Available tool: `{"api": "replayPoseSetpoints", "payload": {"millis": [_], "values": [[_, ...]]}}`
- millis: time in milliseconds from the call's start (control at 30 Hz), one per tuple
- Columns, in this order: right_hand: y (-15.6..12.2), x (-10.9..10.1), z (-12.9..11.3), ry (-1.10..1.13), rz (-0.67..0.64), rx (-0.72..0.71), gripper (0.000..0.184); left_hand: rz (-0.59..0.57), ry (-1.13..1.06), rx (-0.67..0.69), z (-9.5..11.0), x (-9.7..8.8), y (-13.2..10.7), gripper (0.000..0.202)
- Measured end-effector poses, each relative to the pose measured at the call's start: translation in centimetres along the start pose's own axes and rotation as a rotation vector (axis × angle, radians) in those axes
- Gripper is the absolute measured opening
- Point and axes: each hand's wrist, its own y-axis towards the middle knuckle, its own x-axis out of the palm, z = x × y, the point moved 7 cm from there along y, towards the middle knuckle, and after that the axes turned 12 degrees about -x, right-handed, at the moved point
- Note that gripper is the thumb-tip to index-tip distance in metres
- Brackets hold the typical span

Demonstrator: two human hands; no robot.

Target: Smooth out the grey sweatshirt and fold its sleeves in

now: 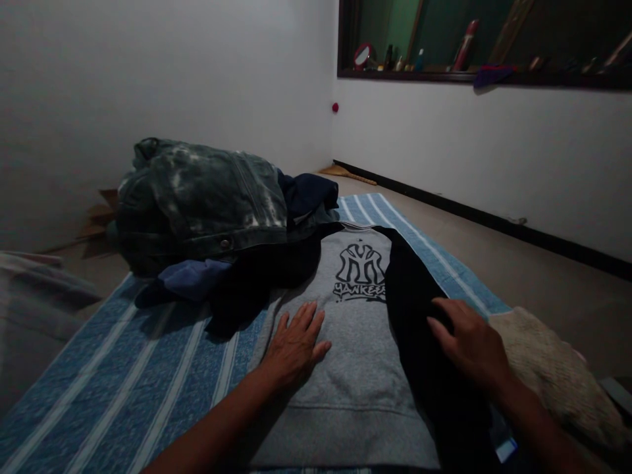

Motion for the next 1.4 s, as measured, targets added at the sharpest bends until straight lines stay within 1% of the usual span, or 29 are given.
{"api": "replayPoseSetpoints", "payload": {"millis": [33,67,100,133,167,200,233,300,333,400,500,667,733,800,900,933,967,1033,1100,1133,1200,1267,1300,1400], "values": [[-1.3,0.8,-3.7,0.011,-0.042,-0.177,0.028,0.003,-0.003,0.001,0.0,0.0,0.0,0.059],[-2.9,1.9,-7.5,0.048,-0.099,-0.353,0.027,0.007,-0.009,0.003,0.0,0.0,0.1,0.059],[-4.6,3.4,-10.9,0.089,-0.17,-0.493,0.027,0.01,-0.017,0.005,-0.1,0.0,0.1,0.059],[-6.2,4.6,-14.0,0.123,-0.169,-0.613,0.025,0.011,-0.029,0.01,-0.1,0.1,0.1,0.06],[-7.4,5.7,-16.4,0.119,-0.139,-0.668,0.028,0.011,-0.04,0.013,-0.2,0.1,0.2,0.06],[-8.3,7.0,-18.2,0.099,-0.146,-0.699,0.032,0.01,-0.051,0.015,-0.2,0.2,0.2,0.06],[-8.9,8.4,-19.4,0.065,-0.167,-0.702,0.034,0.008,-0.061,0.017,-0.3,0.2,0.3,0.06],[-9.4,10.4,-20.9,0.028,-0.191,-0.703,0.03,0.003,-0.08,0.029,-0.4,0.1,0.3,0.058],[-9.3,11.0,-21.2,0.014,-0.205,-0.705,0.029,0.002,-0.089,0.037,-0.5,0.1,0.3,0.058],[-9.2,11.6,-21.5,-0.012,-0.218,-0.73,0.026,0.005,-0.105,0.052,-0.7,0.0,0.4,0.055],[-9.3,11.8,-21.6,-0.058,-0.208,-0.771,0.025,0.013,-0.13,0.074,-1.1,-0.2,0.6,0.053],[-9.9,12.1,-21.8,-0.092,-0.192,-0.778,0.025,0.03,-0.154,0.127,-1.6,-0.8,0.7,0.046],[-9.7,11.9,-21.7,-0.061,-0.163,-0.771,0.022,0.061,-0.181,0.131,-2.2,-1.2,0.5,0.043],[-9.1,11.5,-21.4,0.012,-0.168,-0.73,0.019,0.134,-0.227,0.102,-3.4,-1.8,0.1,0.041],[-7.9,11.2,-20.5,0.18,-0.264,-0.654,0.017,0.283,-0.296,-0.019,-6.0,-3.0,-1.3,0.043],[-7.5,11.1,-20.3,0.234,-0.295,-0.634,0.017,0.313,-0.326,-0.089,-7.0,-3.4,-1.9,0.045],[-7.1,10.9,-20.1,0.282,-0.317,-0.615,0.018,0.317,-0.368,-0.18,-8.1,-3.5,-2.4,0.048],[-6.4,10.5,-19.7,0.366,-0.338,-0.574,0.019,0.244,-0.503,-0.381,-9.9,-3.4,-3.6,0.058],[-5.8,10.1,-19.3,0.444,-0.346,-0.531,0.021,0.103,-0.703,-0.545,-10.8,-2.7,-4.8,0.064],[-5.6,9.9,-19.1,0.484,-0.354,-0.505,0.021,0.025,-0.825,-0.591,-10.7,-2.4,-5.2,0.062],[-5.2,9.7,-18.7,0.575,-0.382,-0.437,0.021,-0.08,-1.069,-0.633,-10.2,-2.1,-5.9,0.049],[-4.9,9.7,-18.2,0.68,-0.428,-0.342,0.022,-0.109,-1.245,-0.668,-9.9,-2.1,-6.4,0.035],[-4.8,9.8,-17.9,0.731,-0.452,-0.294,0.022,-0.096,-1.29,-0.679,-9.9,-2.3,-6.5,0.031],[-4.7,10.0,-17.4,0.814,-0.488,-0.212,0.021,-0.04,-1.287,-0.691,-10.2,-2.7,-6.5,0.024]]}}
